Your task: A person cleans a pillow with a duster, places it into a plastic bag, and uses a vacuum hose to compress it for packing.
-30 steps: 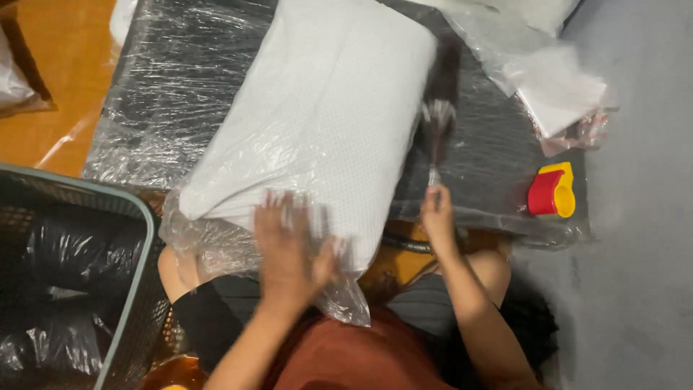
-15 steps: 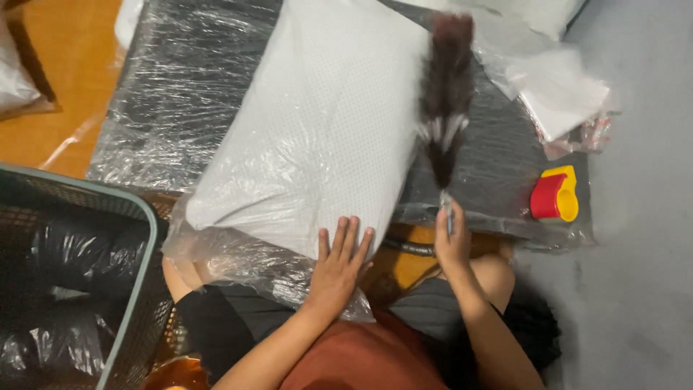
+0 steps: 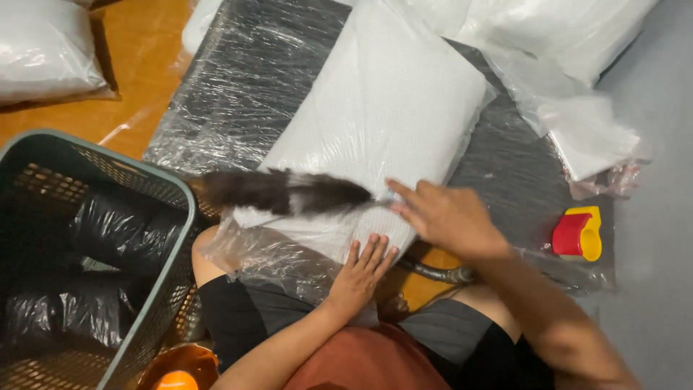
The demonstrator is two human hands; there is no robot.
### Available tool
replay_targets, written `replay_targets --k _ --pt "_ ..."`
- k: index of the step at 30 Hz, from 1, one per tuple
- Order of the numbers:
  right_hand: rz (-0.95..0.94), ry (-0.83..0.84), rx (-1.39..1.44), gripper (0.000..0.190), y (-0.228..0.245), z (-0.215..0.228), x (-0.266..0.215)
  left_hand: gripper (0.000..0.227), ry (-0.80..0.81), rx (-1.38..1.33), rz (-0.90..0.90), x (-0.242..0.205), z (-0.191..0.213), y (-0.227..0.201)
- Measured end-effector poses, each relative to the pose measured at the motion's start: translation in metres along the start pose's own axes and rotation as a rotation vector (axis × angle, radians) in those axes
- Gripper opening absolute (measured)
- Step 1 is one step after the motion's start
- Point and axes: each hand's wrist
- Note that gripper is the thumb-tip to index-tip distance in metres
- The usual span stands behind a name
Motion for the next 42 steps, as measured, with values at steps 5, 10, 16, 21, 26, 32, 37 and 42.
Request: replay_targets --k 5,10,16,21,26,32,37,42 --pt "-0.601 0.262 -0.038 0.054 -0.123 -0.038 0.025 0.078 -0.018 0.002 -0.005 0.003 0.011 0.003" --pt "-0.645 -0.142 0.029 0.05 -0.064 -0.007 0.037 0.084 -0.08 0.042 -0.063 0.006 0.032 0.007" --pt "-0.003 -0.085 0.088 0.043 -0.008 -0.017 0.011 0.094 -0.107 -0.031 -0.04 0.013 0.049 0.012" --pt "-0.777 -0.021 0.094 0.049 -0.135 -0.072 -0.027 0.085 -0.077 -0.345 -0.02 0.02 0.094 0.022" --pt "-0.886 -0.063 0.156 0.048 -0.099 -0.047 -0.046 0.072 -0.152 -0.544 0.082 0.004 0.101 0.032" --pt "-0.464 0.074 0.359 0.052 0.052 -0.04 -0.097 0.063 -0.445 -0.42 0.573 -0.051 0.108 0.082" --pt "-0.615 -0.01 0.622 0.051 0.059 -0.021 -0.103 0.071 -0.553 -0.485 1.02 -0.095 0.096 0.139" --pt "-0.435 0.188 0.458 0.061 0.078 -0.063 -0.127 0.043 -0.577 -0.685 1.108 -0.09 0.098 0.176"
Point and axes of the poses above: each hand's wrist, its own x-axis towards the middle knuckle, its own z-axis out of the back of the hand, y = z × x, and after that the axes turned 4 degrees about -y, right-handed
